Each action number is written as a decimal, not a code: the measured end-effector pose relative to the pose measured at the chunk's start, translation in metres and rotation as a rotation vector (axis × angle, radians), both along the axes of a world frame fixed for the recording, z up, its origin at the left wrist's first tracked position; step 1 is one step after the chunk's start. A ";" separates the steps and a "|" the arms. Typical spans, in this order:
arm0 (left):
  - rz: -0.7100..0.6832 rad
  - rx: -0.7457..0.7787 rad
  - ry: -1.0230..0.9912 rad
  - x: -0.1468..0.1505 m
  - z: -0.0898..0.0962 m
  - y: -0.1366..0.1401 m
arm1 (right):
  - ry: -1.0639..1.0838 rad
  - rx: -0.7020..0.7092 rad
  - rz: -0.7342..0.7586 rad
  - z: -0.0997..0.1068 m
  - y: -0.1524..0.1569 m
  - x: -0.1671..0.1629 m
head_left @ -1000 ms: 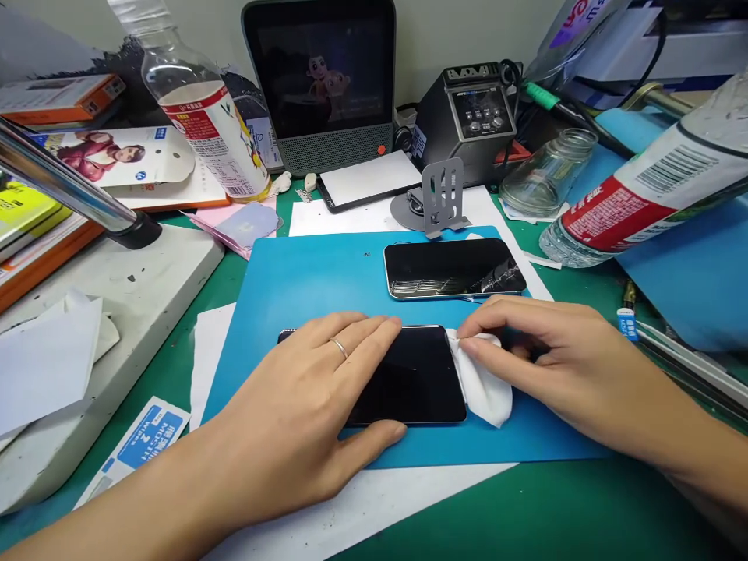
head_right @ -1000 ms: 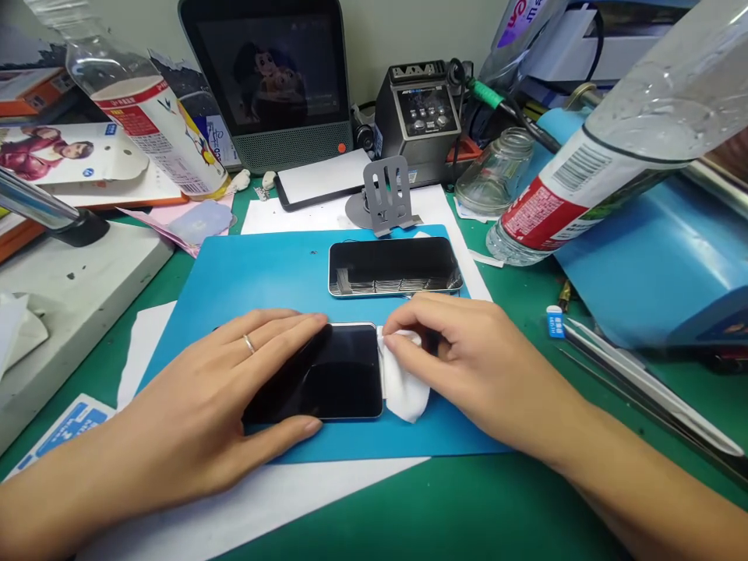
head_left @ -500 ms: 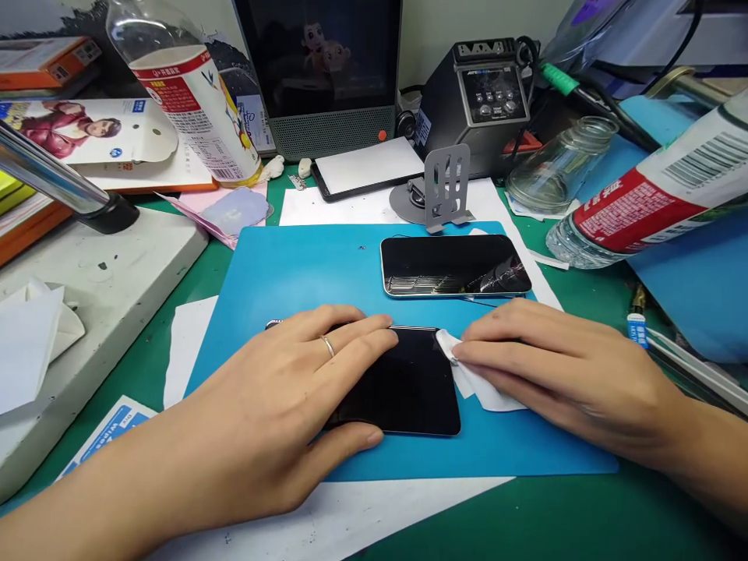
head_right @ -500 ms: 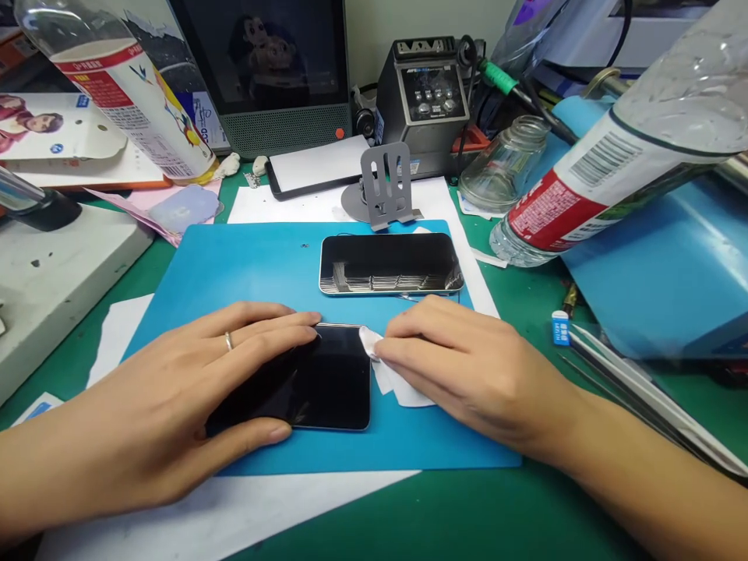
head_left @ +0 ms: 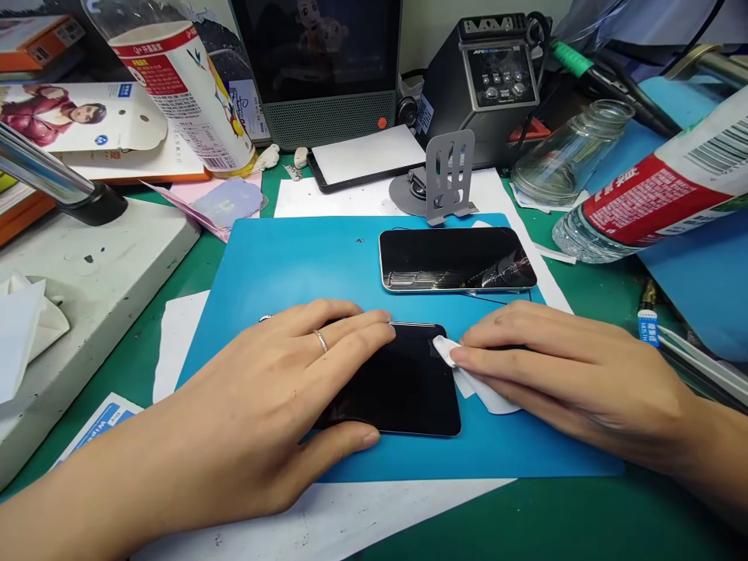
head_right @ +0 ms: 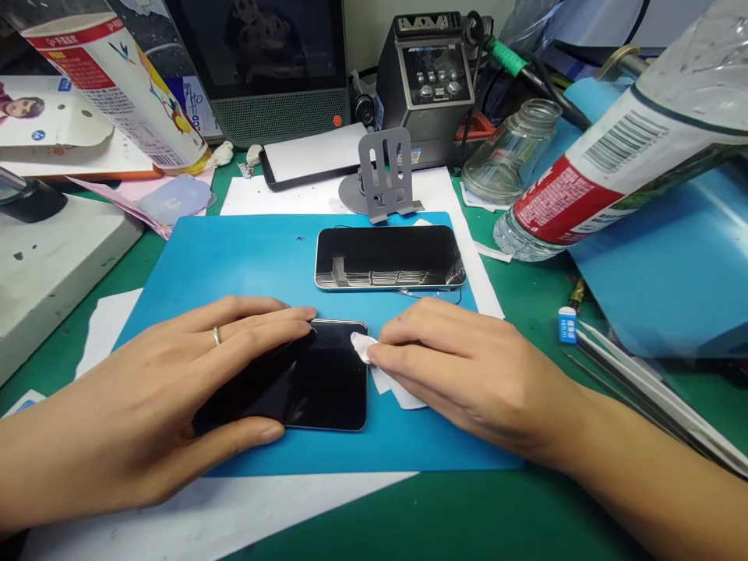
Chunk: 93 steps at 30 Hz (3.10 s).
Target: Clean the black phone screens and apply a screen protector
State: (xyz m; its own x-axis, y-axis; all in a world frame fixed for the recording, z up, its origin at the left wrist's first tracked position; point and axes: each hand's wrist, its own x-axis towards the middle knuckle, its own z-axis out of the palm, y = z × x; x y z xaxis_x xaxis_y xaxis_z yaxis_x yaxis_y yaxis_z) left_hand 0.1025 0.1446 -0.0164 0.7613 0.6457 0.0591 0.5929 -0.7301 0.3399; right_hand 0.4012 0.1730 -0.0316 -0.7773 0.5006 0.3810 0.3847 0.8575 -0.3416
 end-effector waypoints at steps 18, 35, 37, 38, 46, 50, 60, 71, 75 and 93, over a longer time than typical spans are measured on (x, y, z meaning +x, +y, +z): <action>0.003 0.006 0.000 0.000 0.000 0.000 | 0.015 0.005 -0.167 0.003 -0.003 0.002; 0.006 0.016 -0.001 -0.001 -0.001 0.000 | -0.042 0.045 -0.034 -0.001 -0.001 0.000; 0.005 0.014 -0.003 0.000 -0.001 0.000 | -0.045 0.053 -0.041 -0.001 -0.002 0.000; 0.005 0.012 -0.005 0.000 -0.001 0.000 | -0.043 0.051 -0.045 -0.001 -0.002 0.000; 0.001 0.004 -0.015 0.001 0.000 0.000 | -0.033 0.007 -0.010 -0.002 -0.002 0.001; 0.009 0.003 -0.016 -0.001 -0.001 -0.001 | -0.083 -0.137 -0.050 0.001 -0.006 0.001; 0.006 0.012 -0.001 -0.001 -0.002 -0.001 | -0.066 -0.044 -0.012 -0.005 -0.003 0.005; 0.006 0.020 0.003 -0.001 -0.002 -0.001 | -0.088 0.070 -0.019 -0.001 -0.004 0.002; 0.010 0.019 0.006 -0.001 -0.003 0.000 | -0.118 0.121 -0.078 0.000 -0.002 0.003; 0.010 -0.003 -0.019 0.002 -0.001 0.002 | -0.091 0.059 -0.074 0.002 -0.004 0.000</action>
State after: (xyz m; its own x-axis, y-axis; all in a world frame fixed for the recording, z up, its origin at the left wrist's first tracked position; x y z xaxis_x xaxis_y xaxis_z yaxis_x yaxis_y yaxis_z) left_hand 0.1046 0.1462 -0.0171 0.7535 0.6535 0.0717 0.5935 -0.7232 0.3532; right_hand 0.4017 0.1693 -0.0296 -0.7718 0.5369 0.3408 0.4749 0.8430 -0.2526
